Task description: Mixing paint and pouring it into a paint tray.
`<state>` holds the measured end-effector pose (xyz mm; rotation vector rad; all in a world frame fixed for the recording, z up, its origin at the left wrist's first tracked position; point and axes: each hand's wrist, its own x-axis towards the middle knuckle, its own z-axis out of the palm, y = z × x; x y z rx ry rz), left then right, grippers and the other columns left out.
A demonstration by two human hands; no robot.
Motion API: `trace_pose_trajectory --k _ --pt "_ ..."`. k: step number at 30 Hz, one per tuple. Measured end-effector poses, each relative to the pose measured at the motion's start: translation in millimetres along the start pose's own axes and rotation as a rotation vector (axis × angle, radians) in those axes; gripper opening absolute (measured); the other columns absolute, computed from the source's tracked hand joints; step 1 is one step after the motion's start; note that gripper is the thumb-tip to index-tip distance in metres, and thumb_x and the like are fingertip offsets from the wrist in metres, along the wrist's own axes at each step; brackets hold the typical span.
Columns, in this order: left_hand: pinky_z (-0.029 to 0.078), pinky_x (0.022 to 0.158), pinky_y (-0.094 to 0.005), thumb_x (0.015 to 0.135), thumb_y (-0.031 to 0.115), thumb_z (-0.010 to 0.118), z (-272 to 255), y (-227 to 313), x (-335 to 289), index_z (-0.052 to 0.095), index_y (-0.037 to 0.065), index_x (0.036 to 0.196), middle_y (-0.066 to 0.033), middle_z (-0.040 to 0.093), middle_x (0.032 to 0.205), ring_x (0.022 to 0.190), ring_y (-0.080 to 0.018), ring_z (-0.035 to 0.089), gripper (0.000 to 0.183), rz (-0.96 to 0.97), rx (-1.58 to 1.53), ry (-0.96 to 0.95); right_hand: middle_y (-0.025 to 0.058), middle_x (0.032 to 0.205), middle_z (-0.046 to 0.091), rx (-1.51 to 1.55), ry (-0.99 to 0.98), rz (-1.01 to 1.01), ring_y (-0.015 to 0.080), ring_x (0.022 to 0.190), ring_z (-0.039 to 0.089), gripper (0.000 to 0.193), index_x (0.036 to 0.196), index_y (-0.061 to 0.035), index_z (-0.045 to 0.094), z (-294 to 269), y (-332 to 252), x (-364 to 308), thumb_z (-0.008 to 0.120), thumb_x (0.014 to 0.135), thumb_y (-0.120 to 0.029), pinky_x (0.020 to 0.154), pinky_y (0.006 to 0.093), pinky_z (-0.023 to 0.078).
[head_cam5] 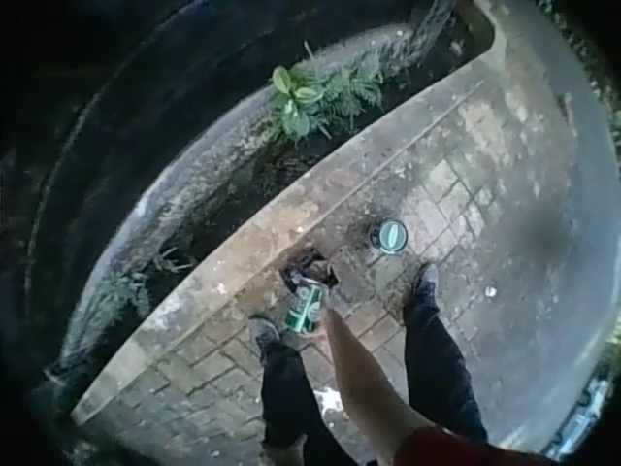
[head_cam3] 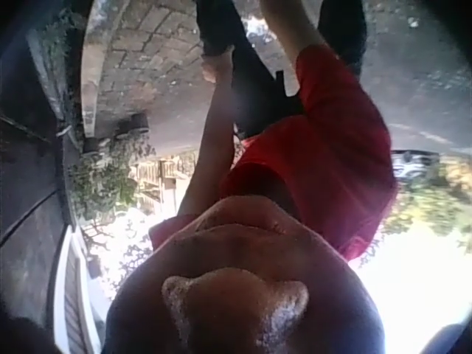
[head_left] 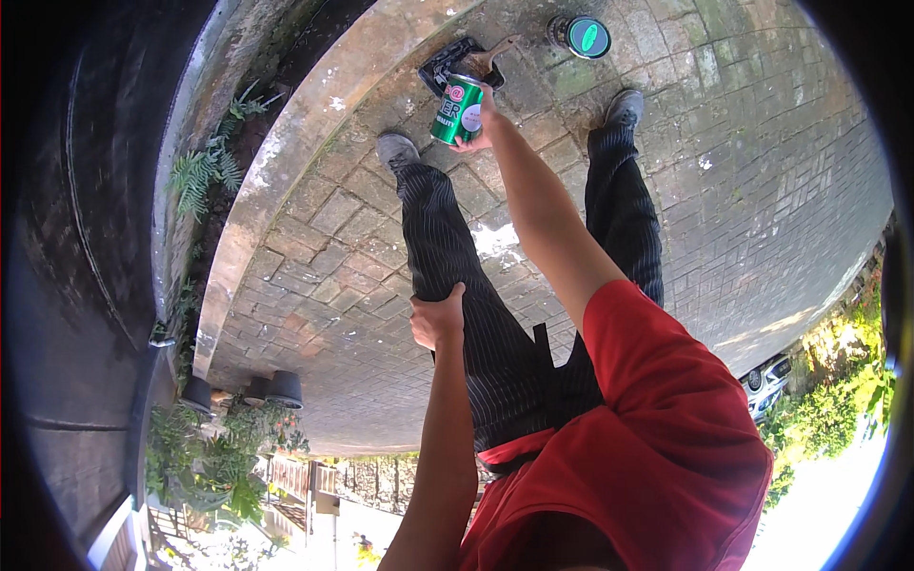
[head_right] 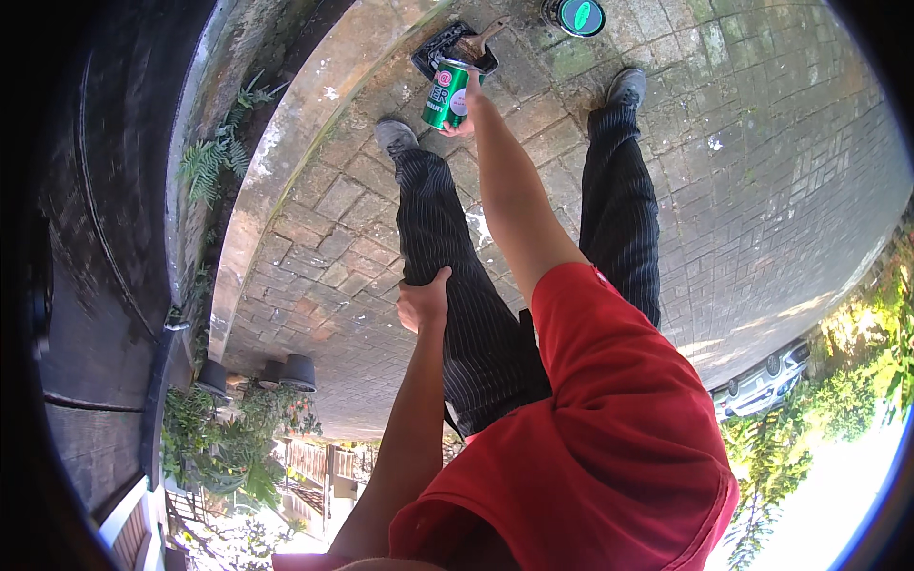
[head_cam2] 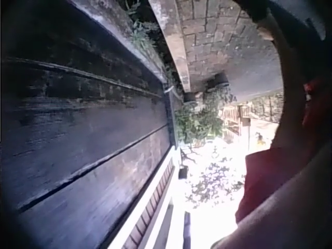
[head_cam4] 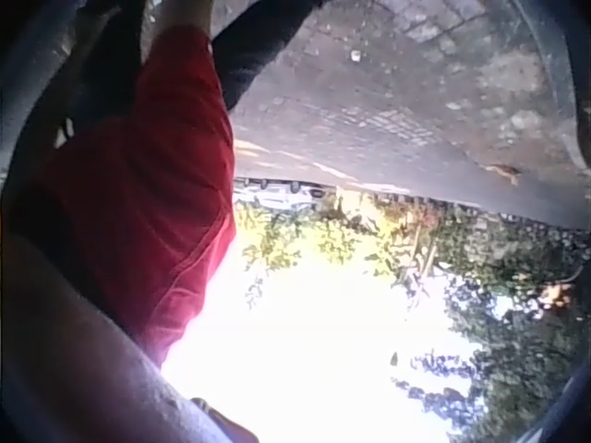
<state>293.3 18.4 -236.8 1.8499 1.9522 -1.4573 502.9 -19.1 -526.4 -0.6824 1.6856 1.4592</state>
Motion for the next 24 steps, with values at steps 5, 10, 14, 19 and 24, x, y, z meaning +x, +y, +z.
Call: trace_pose_trajectory --k 5,10,14,19,24 --pt "0.052 0.081 -0.0425 0.055 0.056 0.079 0.3 5.2 -2.6 0.059 0.002 0.105 -0.0175 0.067 0.097 0.091 -0.0335 0.066 0.075 0.019 -0.001 -0.002 0.0194 0.125 0.044 -0.088 0.038 -0.544 0.0403 0.103 0.05 0.094 0.129 -0.0103 0.039 -13.1 26.3 24.7 0.047 0.068 -0.081 0.071 0.0484 0.048" --pt "0.052 0.081 -0.0425 0.055 0.056 0.079 0.0 7.8 -5.5 0.059 0.003 0.105 -0.0176 0.067 0.097 0.091 -0.0335 0.066 0.076 0.023 -0.004 -0.004 0.0184 0.126 0.041 0.058 -0.184 -0.692 0.0374 0.095 0.054 0.096 0.135 -0.0157 0.021 -35.6 65.7 42.8 0.056 0.067 -0.073 0.072 0.0492 0.048" --pt "0.052 0.082 -0.0425 0.055 0.057 0.079 1.0 -2.4 -0.2 0.058 0.003 0.105 -0.0177 0.067 0.098 0.092 -0.0336 0.066 0.076 0.0 0.001 -0.009 0.0213 0.128 0.037 0.1 -0.133 -0.73 0.0387 0.093 0.056 0.093 0.136 -0.0217 0.018 -29.4 111.3 44.9 0.055 0.068 -0.073 0.073 0.048 0.049" --pt "0.052 0.082 -0.043 0.055 0.057 0.079 3.2 -1.0 -0.7 0.058 0.003 0.106 -0.018 0.067 0.099 0.092 -0.0335 0.066 0.077 0.013 0.005 -0.016 0.0228 0.129 0.035 0.1 -0.179 -0.642 0.0385 0.094 0.056 0.097 0.139 -0.0231 0.014 -40.5 123.3 51.5 0.053 0.067 -0.075 0.078 0.0463 0.048" --pt "0.053 0.082 -0.043 0.055 0.058 0.079 4.5 -1.2 -1.0 0.058 0.003 0.107 -0.0181 0.067 0.099 0.093 -0.0335 0.066 0.078 0.022 0.001 -0.015 0.0227 0.131 0.037 0.028 -0.356 -0.513 0.0411 0.103 0.05 0.096 0.138 -0.0149 0.028 -35.5 102.8 42.2 0.046 0.068 -0.079 0.073 0.0463 0.048"
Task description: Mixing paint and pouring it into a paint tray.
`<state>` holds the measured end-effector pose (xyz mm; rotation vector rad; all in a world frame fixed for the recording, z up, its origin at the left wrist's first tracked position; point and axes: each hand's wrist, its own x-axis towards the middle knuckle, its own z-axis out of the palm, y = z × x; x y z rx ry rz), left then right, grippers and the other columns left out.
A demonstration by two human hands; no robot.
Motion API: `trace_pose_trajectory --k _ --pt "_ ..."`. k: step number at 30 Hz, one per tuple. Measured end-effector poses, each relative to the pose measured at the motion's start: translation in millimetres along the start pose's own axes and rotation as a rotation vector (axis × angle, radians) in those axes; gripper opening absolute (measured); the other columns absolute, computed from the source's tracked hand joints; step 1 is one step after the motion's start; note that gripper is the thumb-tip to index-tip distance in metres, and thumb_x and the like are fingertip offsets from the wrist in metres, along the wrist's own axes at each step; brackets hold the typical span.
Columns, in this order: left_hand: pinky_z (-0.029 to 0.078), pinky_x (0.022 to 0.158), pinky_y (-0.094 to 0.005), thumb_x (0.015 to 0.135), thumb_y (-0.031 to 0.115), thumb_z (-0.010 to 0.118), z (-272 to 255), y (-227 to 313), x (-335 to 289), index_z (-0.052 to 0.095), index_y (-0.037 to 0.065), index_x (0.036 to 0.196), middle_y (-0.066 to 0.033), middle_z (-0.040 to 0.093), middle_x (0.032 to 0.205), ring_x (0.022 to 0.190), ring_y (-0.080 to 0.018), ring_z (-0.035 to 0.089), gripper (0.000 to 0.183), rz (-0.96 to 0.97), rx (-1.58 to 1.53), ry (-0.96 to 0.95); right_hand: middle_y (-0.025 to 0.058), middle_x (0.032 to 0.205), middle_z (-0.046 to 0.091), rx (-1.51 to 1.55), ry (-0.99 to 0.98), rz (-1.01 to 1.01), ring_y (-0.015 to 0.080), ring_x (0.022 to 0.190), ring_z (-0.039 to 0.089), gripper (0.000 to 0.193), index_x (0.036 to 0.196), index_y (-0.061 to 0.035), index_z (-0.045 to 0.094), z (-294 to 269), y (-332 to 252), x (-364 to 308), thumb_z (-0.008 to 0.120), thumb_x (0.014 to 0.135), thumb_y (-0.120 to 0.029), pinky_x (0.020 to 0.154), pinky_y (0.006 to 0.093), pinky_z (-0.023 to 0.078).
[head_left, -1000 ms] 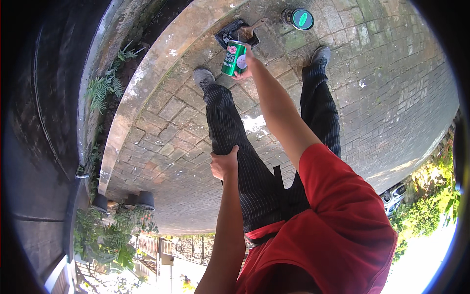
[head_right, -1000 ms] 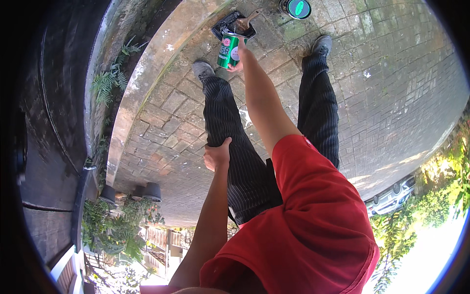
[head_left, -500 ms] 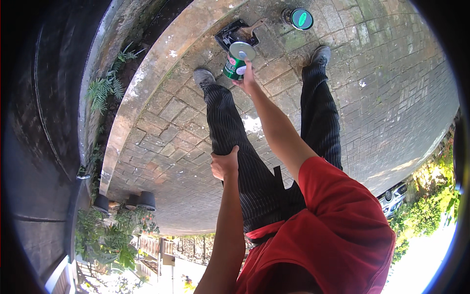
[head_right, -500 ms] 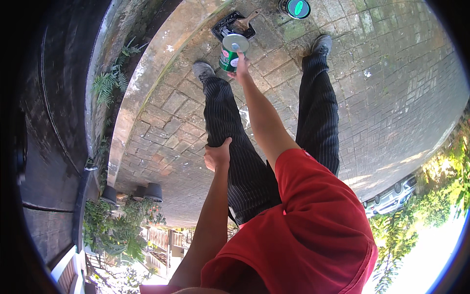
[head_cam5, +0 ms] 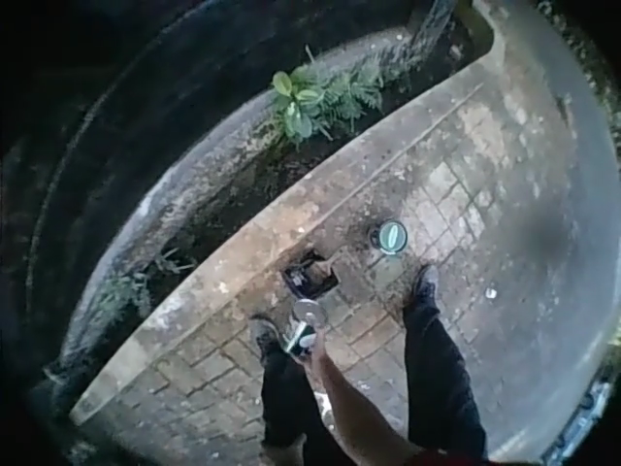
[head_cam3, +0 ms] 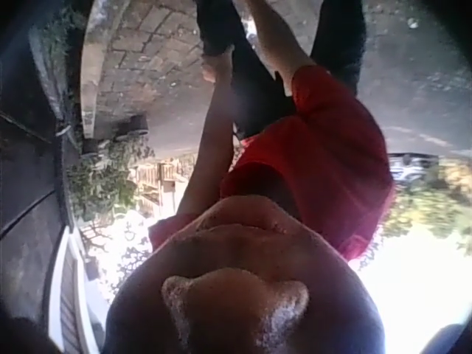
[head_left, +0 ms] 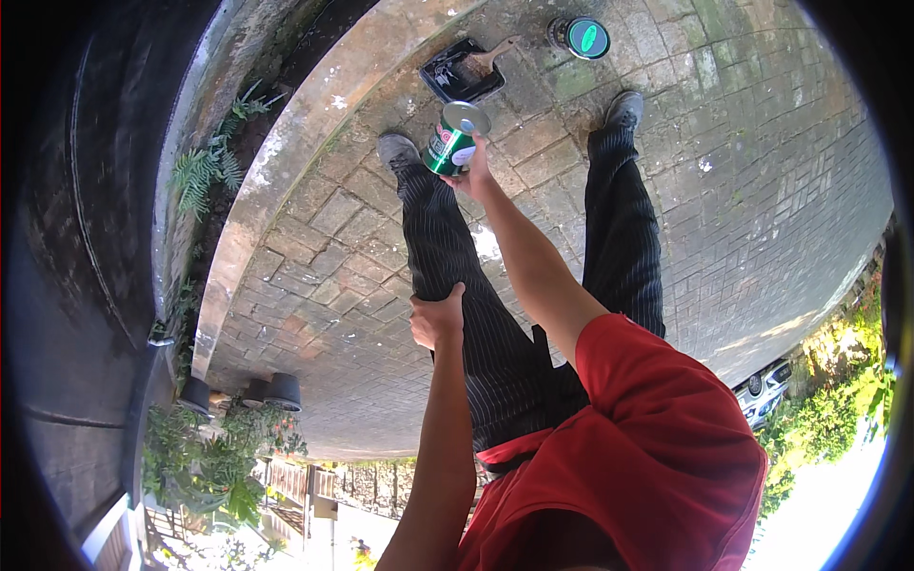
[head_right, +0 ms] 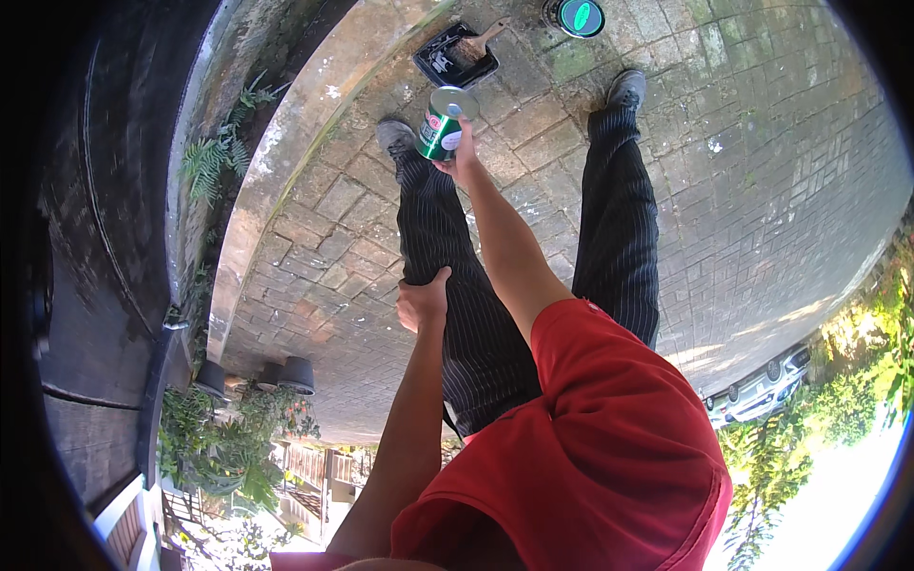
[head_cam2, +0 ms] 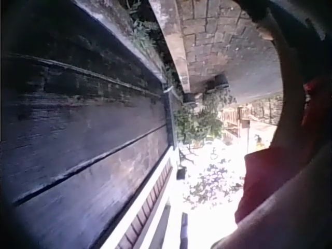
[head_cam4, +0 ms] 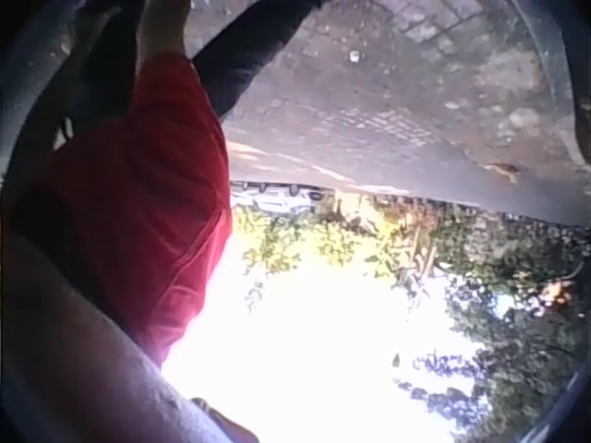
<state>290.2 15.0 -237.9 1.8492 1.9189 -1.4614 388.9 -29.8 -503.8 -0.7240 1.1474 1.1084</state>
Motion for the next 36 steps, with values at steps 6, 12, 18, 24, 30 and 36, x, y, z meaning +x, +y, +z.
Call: trace_pose_trajectory --k 6,12,18,24,30,36 --pt "0.053 0.082 -0.0428 0.056 0.057 0.079 1.1 -0.3 -2.3 0.057 0.003 0.108 -0.0169 0.067 0.099 0.093 -0.0333 0.066 0.079 -0.011 0.004 -0.002 0.0198 0.13 0.042 0.16 -0.077 0.287 0.047 0.11 0.041 0.096 0.131 -0.0112 0.042 24.9 -49.7 8.9 0.036 0.067 -0.083 0.066 0.0416 0.045" --pt "0.053 0.081 -0.0421 0.056 0.057 0.079 0.4 1.7 -5.7 0.058 0.004 0.108 -0.0165 0.068 0.099 0.092 -0.0329 0.066 0.077 -0.007 0.004 0.005 0.0216 0.128 0.042 0.299 -0.064 0.445 0.0454 0.108 0.042 0.098 0.128 -0.0071 0.045 38.1 -87.6 21.6 0.04 0.063 -0.079 0.063 0.0381 0.043" --pt "0.053 0.081 -0.0419 0.055 0.056 0.079 0.5 -0.6 -2.8 0.058 0.003 0.107 -0.0164 0.068 0.098 0.091 -0.0327 0.067 0.077 -0.016 0.007 0.017 0.0225 0.126 0.043 0.259 -0.024 0.473 0.0462 0.107 0.044 0.104 0.129 -0.0063 0.045 40.2 -87.0 19.5 0.035 0.062 -0.086 0.062 0.0379 0.044" --pt "0.053 0.081 -0.0426 0.055 0.056 0.079 0.3 -4.2 -1.2 0.059 0.003 0.105 -0.0168 0.067 0.098 0.092 -0.033 0.066 0.076 -0.021 0.013 0.026 0.016 0.116 0.051 -0.105 0.33 -0.093 0.0311 0.09 0.057 0.093 0.132 -0.0155 0.03 39.9 -27.2 9.8 0.056 0.067 -0.076 0.065 0.0481 0.049" --pt "0.053 0.081 -0.0423 0.055 0.057 0.079 1.8 -3.3 -1.2 0.059 0.003 0.105 -0.017 0.068 0.097 0.091 -0.0332 0.066 0.076 -0.01 0.012 0.03 0.0134 0.11 0.05 0.008 0.289 -0.155 0.031 0.087 0.056 0.091 0.129 -0.0193 0.026 17.5 18.7 -0.9 0.056 0.065 -0.077 0.067 0.0453 0.049" --pt "0.053 0.08 -0.0421 0.055 0.057 0.078 2.6 -2.3 -1.0 0.059 0.003 0.105 -0.0169 0.068 0.097 0.09 -0.033 0.067 0.077 -0.004 0.015 0.023 0.0129 0.117 0.047 0.007 0.202 -0.094 0.0306 0.091 0.054 0.093 0.129 -0.0178 0.027 6.0 27.0 1.9 0.055 0.064 -0.078 0.072 0.045 0.048"
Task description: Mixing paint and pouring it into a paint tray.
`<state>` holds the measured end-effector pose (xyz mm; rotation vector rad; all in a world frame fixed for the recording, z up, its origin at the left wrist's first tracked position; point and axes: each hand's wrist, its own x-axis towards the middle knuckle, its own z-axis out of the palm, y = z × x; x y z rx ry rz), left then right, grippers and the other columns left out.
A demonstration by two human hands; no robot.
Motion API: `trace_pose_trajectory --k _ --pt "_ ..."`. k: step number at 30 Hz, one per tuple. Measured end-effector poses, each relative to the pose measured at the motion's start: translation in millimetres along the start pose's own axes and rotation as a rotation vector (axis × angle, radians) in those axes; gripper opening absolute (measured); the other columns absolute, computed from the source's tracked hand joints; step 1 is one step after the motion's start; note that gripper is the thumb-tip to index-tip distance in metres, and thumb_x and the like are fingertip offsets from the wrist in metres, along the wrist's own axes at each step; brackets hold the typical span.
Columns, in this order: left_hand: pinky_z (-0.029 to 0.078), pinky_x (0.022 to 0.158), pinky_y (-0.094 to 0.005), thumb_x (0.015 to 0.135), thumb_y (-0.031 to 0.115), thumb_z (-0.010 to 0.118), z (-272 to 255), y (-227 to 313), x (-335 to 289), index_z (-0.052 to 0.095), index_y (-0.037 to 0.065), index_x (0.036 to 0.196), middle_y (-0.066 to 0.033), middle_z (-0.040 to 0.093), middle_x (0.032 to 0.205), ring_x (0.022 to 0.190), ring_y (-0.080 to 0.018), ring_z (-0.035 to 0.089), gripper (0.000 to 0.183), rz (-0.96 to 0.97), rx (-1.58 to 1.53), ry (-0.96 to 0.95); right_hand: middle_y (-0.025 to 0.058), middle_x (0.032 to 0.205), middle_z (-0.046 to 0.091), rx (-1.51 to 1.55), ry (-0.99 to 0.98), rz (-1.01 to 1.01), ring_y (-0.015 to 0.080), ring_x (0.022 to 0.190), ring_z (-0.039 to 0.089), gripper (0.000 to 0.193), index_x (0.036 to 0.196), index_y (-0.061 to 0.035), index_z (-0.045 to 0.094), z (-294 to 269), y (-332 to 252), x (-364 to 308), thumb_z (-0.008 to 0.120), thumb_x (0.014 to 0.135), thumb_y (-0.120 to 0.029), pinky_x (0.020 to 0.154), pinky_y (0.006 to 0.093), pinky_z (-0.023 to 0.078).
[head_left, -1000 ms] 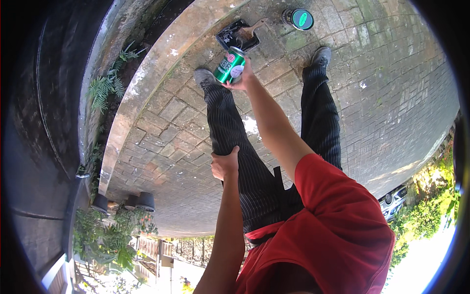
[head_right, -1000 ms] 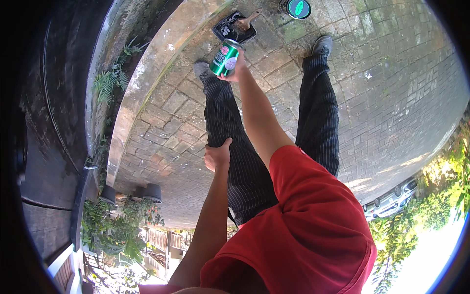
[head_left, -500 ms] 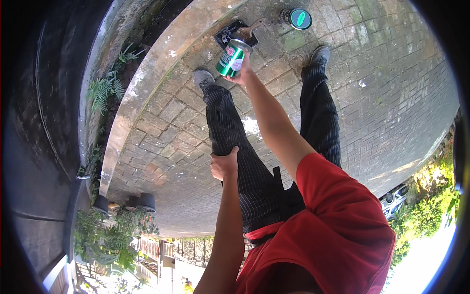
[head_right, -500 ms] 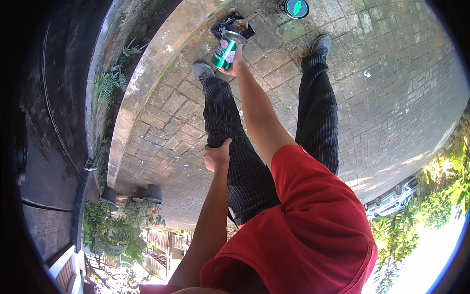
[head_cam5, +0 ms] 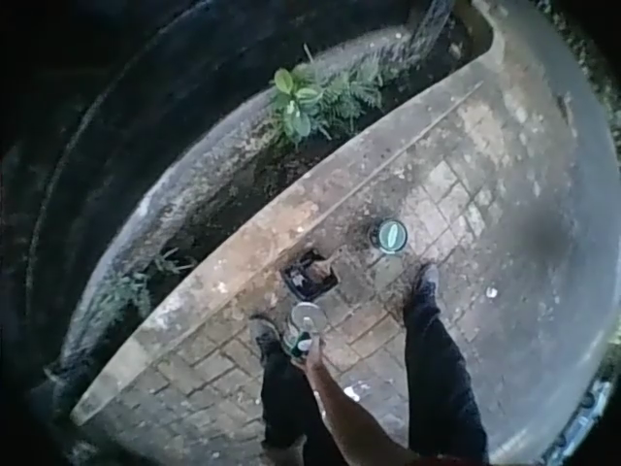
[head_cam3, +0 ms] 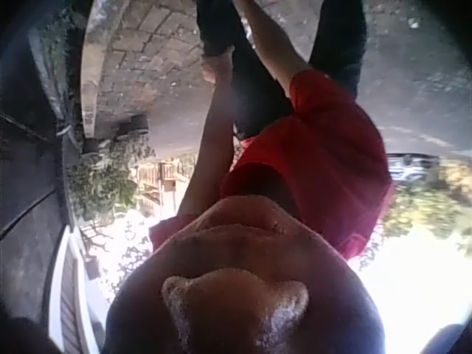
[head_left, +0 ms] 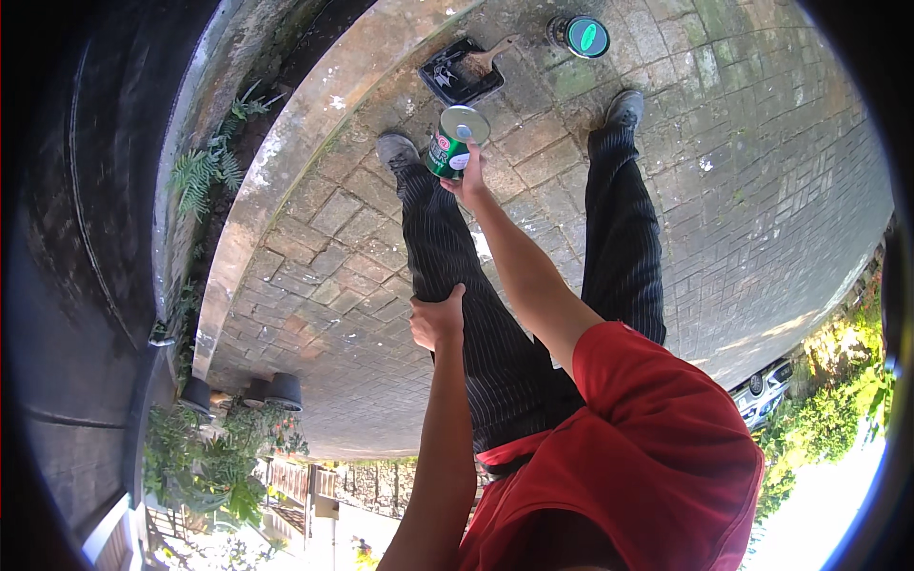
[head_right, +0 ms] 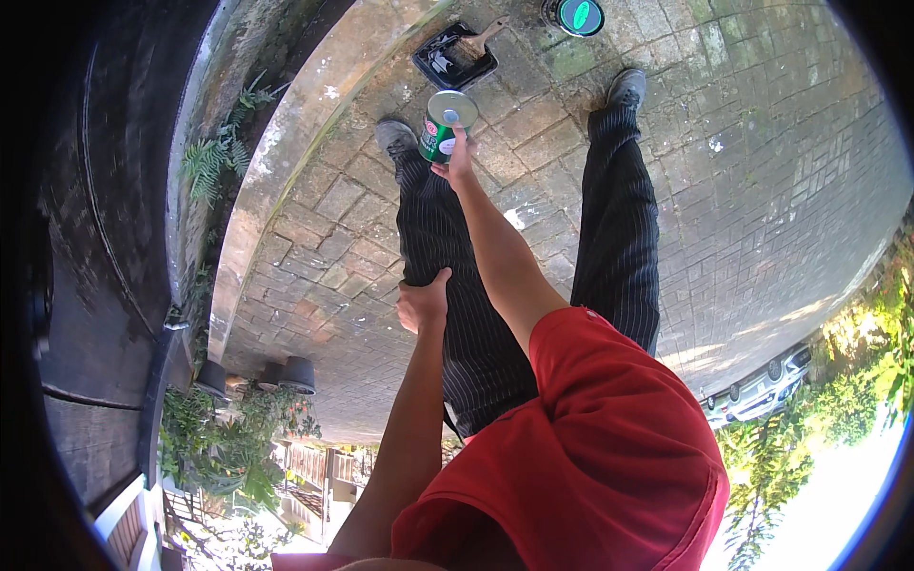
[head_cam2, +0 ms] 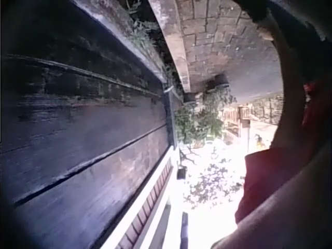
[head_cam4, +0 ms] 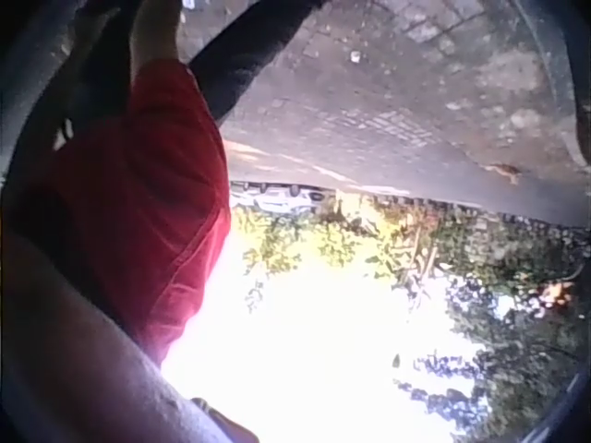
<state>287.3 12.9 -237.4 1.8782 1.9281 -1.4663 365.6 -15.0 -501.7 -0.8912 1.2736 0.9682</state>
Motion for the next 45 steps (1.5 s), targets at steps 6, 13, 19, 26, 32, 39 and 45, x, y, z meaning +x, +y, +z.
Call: trace_pose_trajectory --k 6,13,19,26,32,39,45 --pt "0.053 0.08 -0.0421 0.055 0.057 0.079 -1.5 10.1 -5.6 0.059 0.004 0.106 -0.0166 0.068 0.097 0.09 -0.0329 0.067 0.076 0.017 -0.007 -0.015 0.0146 0.113 0.053 0.103 0.034 -0.02 0.0318 0.091 0.056 0.089 0.128 -0.0135 0.038 2.9 -30.5 35.9 0.053 0.068 -0.077 0.065 0.0454 0.047" --pt "0.053 0.081 -0.0418 0.055 0.057 0.079 -4.5 -2.1 1.4 0.059 0.004 0.107 -0.0163 0.068 0.098 0.091 -0.0327 0.066 0.077 -0.031 0.002 -0.004 0.0168 0.122 0.05 -0.024 -0.115 0.29 0.0411 0.104 0.047 0.092 0.124 -0.0153 0.048 44.9 -80.4 16.7 0.032 0.068 -0.086 0.066 0.0416 0.044" --pt "0.052 0.082 -0.0418 0.055 0.057 0.079 -7.0 6.2 -0.2 0.058 0.004 0.107 -0.0164 0.067 0.098 0.093 -0.0325 0.066 0.078 -0.015 -0.008 -0.023 0.0221 0.119 0.049 0.032 -0.001 0.506 0.0468 0.106 0.043 0.102 0.119 -0.0097 0.051 50.3 -120.2 23.6 0.035 0.058 -0.09 0.06 0.0377 0.042" --pt "0.052 0.082 -0.0421 0.055 0.057 0.079 -8.7 7.3 -0.4 0.058 0.003 0.107 -0.0171 0.067 0.098 0.092 -0.0327 0.066 0.077 -0.015 -0.009 -0.029 0.0205 0.123 0.048 0.018 -0.042 0.405 0.0475 0.105 0.044 0.103 0.124 -0.0121 0.048 41.7 -107.2 17.2 0.031 0.061 -0.092 0.062 0.0387 0.042" --pt "0.053 0.082 -0.0419 0.056 0.056 0.079 -9.5 6.0 -1.8 0.059 0.002 0.105 -0.0179 0.067 0.097 0.091 -0.0332 0.066 0.076 -0.005 -0.015 -0.006 0.0169 0.125 0.049 -0.053 -0.061 0.272 0.0422 0.104 0.048 0.099 0.128 -0.015 0.045 23.5 -77.2 15.4 0.033 0.065 -0.09 0.064 0.0406 0.043" --pt "0.053 0.082 -0.0422 0.055 0.057 0.079 -8.2 6.2 -0.3 0.058 0.002 0.105 -0.0176 0.068 0.096 0.091 -0.0337 0.066 0.077 0.012 -0.019 -0.01 0.0162 0.115 0.047 -0.095 0.161 -0.136 0.0312 0.082 0.057 0.089 0.131 -0.0161 0.022 -0.3 -32.5 7.9 0.053 0.07 -0.072 0.056 0.0394 0.049" --pt "0.052 0.081 -0.0425 0.054 0.058 0.079 -6.2 0.0 3.3 0.059 0.002 0.105 -0.0178 0.068 0.096 0.09 -0.034 0.066 0.078 0.001 -0.014 -0.008 0.0174 0.121 0.04 -0.017 0.089 -0.113 0.0333 0.088 0.054 0.084 0.129 -0.0171 0.026 -3.4 -14.0 -10.3 0.054 0.07 -0.069 0.061 0.0415 0.049"
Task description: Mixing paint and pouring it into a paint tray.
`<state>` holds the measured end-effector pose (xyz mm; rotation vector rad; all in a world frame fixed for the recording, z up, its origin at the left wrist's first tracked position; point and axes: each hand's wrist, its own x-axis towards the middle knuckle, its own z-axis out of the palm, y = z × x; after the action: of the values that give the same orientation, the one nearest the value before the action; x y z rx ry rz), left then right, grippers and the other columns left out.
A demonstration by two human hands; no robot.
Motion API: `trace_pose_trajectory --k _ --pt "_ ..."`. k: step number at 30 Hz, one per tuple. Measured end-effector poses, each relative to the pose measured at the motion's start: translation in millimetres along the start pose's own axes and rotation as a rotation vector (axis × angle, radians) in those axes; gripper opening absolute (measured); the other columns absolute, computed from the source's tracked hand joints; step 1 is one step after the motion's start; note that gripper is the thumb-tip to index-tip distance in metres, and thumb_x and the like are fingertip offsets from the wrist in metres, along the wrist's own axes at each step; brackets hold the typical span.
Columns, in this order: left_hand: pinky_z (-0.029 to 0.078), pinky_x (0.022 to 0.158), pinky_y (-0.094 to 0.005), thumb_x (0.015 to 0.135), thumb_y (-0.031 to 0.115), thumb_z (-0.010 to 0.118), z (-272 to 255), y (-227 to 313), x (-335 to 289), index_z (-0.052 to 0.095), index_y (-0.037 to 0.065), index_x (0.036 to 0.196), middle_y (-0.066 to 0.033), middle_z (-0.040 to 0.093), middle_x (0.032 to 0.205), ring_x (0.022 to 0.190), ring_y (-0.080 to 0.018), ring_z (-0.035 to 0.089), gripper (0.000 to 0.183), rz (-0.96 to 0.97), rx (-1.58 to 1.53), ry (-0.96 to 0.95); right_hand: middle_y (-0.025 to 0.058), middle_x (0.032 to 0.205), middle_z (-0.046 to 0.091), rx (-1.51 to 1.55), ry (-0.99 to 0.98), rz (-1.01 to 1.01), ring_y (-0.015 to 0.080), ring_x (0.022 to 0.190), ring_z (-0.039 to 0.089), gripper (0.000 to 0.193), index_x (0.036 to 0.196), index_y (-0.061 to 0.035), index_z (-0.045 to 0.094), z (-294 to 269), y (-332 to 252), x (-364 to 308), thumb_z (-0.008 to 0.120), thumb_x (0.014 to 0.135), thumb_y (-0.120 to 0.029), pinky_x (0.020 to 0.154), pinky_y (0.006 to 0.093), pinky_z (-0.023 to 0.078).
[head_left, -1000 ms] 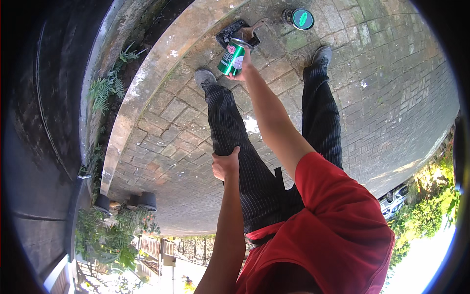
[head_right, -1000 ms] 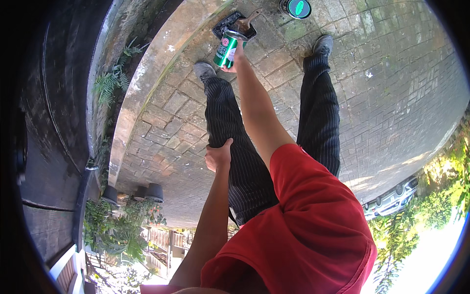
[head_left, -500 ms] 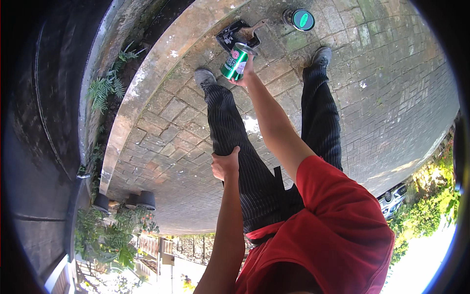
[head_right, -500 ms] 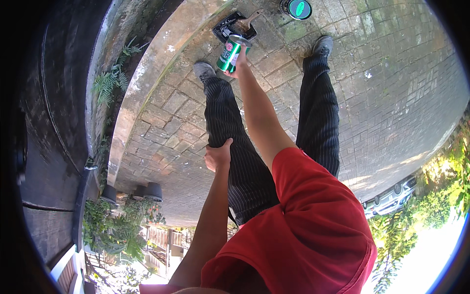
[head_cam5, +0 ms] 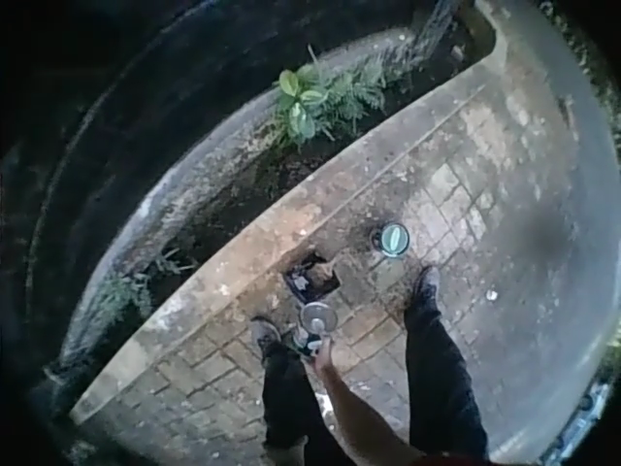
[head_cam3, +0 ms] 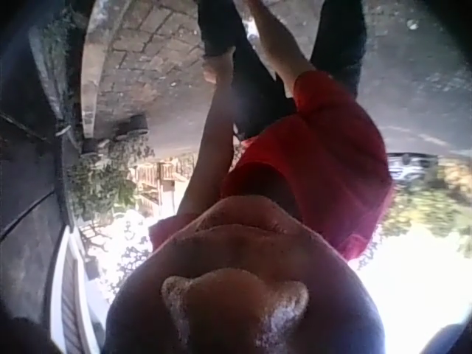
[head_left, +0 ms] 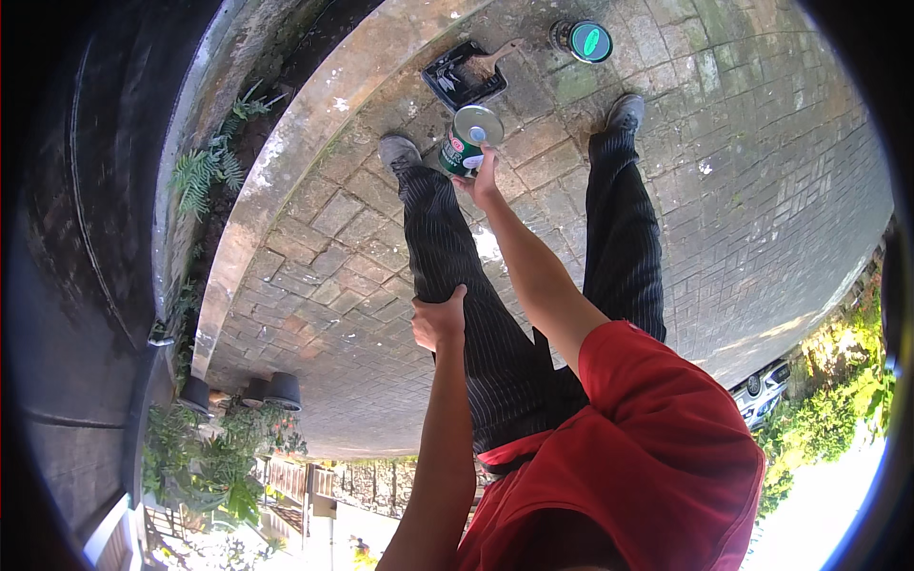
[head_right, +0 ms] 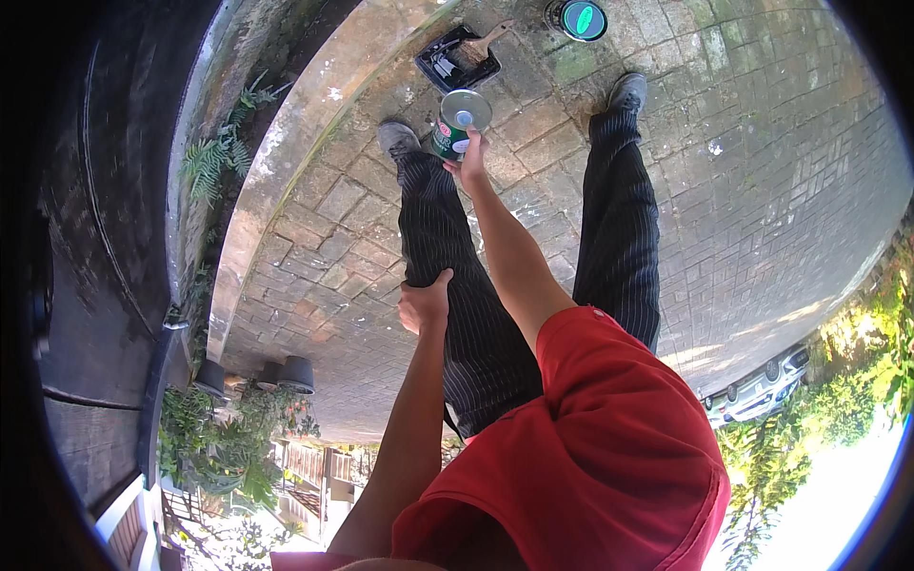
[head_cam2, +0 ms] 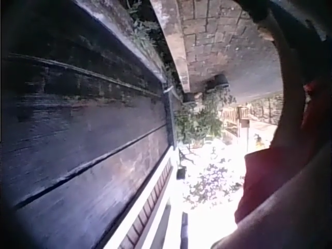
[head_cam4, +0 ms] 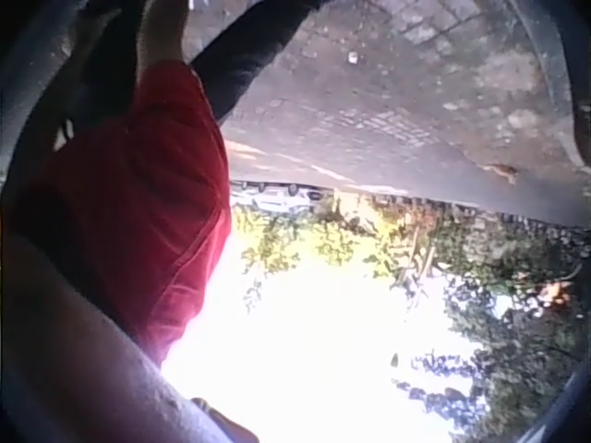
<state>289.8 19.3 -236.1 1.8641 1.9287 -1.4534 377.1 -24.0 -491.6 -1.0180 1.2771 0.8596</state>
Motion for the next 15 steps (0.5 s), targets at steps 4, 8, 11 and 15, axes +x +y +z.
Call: trace_pose_trajectory --k 4,8,11,15 --pt "0.053 0.081 -0.043 0.054 0.058 0.079 3.1 1.8 -1.5 0.059 0.003 0.105 -0.0179 0.067 0.097 0.09 -0.034 0.066 0.077 0.015 -0.005 0.002 0.0158 0.116 0.046 -0.041 -0.012 0.066 0.0317 0.087 0.054 0.083 0.128 -0.0179 0.033 -3.3 -7.0 22.7 0.051 0.069 -0.073 0.062 0.0417 0.047" --pt "0.053 0.08 -0.0429 0.054 0.058 0.079 3.0 1.3 -2.6 0.059 0.002 0.105 -0.0178 0.068 0.097 0.09 -0.0339 0.067 0.077 0.015 -0.009 0.002 0.0125 0.105 0.056 -0.129 0.143 0.202 0.0289 0.088 0.055 0.081 0.123 -0.0179 0.046 11.8 -24.4 43.7 0.045 0.069 -0.079 0.061 0.0408 0.045" --pt "0.053 0.08 -0.0427 0.054 0.058 0.079 4.6 2.7 -2.3 0.059 0.003 0.105 -0.0173 0.068 0.097 0.09 -0.0336 0.067 0.077 0.023 -0.009 0.01 0.0139 0.11 0.057 -0.161 0.004 0.351 0.0334 0.094 0.053 0.089 0.118 -0.0157 0.052 16.3 -50.4 60.0 0.034 0.067 -0.086 0.064 0.0412 0.043" --pt "0.053 0.079 -0.0426 0.054 0.057 0.079 3.4 -2.9 -0.3 0.06 0.002 0.104 -0.017 0.068 0.096 0.09 -0.0332 0.067 0.077 0.003 -0.004 0.016 0.0181 0.113 0.056 -0.143 -0.108 0.498 0.0434 0.1 0.049 0.099 0.118 -0.0115 0.054 35.8 -77.1 50.4 0.026 0.064 -0.089 0.063 0.0393 0.042"
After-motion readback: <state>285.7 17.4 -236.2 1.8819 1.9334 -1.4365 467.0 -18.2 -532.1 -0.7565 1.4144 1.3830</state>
